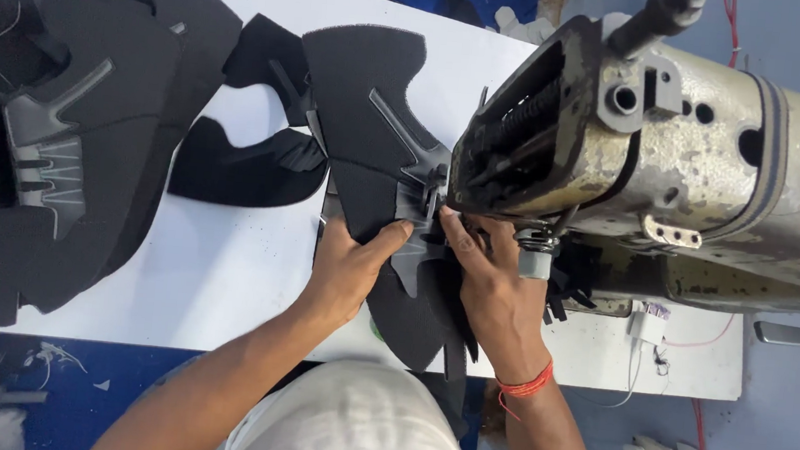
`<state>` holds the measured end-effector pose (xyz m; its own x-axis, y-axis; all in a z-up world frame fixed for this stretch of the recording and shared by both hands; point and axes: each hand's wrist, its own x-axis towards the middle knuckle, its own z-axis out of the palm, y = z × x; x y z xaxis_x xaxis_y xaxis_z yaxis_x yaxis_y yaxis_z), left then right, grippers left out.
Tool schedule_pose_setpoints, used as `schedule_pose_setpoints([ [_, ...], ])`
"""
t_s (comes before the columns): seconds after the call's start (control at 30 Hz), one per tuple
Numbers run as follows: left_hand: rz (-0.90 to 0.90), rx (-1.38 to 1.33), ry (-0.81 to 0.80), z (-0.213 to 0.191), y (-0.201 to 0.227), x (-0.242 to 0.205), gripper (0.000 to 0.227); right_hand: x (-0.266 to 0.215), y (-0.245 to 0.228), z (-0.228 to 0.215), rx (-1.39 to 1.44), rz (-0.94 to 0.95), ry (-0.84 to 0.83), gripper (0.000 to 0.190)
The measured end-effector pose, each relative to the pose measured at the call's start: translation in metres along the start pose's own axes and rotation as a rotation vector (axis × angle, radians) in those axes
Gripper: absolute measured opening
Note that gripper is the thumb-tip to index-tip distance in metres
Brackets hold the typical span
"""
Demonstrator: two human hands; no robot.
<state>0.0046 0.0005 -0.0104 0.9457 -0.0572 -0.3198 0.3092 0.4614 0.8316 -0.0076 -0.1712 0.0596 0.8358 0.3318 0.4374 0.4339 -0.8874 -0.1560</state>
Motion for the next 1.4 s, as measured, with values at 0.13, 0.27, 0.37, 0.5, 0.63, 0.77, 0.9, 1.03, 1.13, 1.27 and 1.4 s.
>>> schedule_pose_setpoints([
  [0.13,0.051,0.07,0.004,-0.009,-0.02,0.005,0.015,-0.001,0.001,0.002,-0.02,0.01,-0.001,0.048],
  [0.27,0.118,0.155,-0.021,-0.011,-0.004,0.008,0.016,-0.001,-0.004,0.002,-0.025,0.006,0.003,0.045],
  [0.37,0.17,0.216,-0.076,-0.009,0.009,0.008,0.017,-0.003,-0.008,0.0,0.034,-0.036,0.045,0.041],
  [0.5,0.223,0.287,-0.082,-0.007,0.019,0.009,0.022,-0.002,-0.009,0.002,0.006,0.01,0.016,0.042],
  [0.63,0.331,0.343,-0.096,-0.012,0.007,0.01,0.023,0.001,-0.021,-0.012,0.023,0.011,-0.01,0.044],
  [0.77,0.337,0.402,-0.064,-0.012,0.013,0.013,0.023,-0.044,-0.044,-0.027,0.321,-0.234,-0.067,0.025],
  [0.9,0.2,0.475,-0.088,-0.018,0.011,0.009,0.023,-0.078,-0.057,0.0,0.878,-0.279,-0.585,0.019],
  [1.03,0.185,0.772,-0.095,-0.044,0.012,0.002,0.033,-0.087,-0.052,0.046,0.576,0.041,-0.371,0.024],
  [1.13,0.258,0.956,0.098,-0.064,0.029,-0.008,0.034,-0.089,-0.049,0.053,0.578,0.018,-0.337,0.03],
  [1.27,0.693,1.026,0.221,-0.069,0.055,0.001,0.036,-0.088,-0.043,0.055,0.574,-0.017,-0.296,0.035],
  [1.4,0.861,1.346,0.141,-0.085,0.042,0.031,0.046,-0.086,-0.034,0.057,0.565,-0.058,-0.231,0.043],
])
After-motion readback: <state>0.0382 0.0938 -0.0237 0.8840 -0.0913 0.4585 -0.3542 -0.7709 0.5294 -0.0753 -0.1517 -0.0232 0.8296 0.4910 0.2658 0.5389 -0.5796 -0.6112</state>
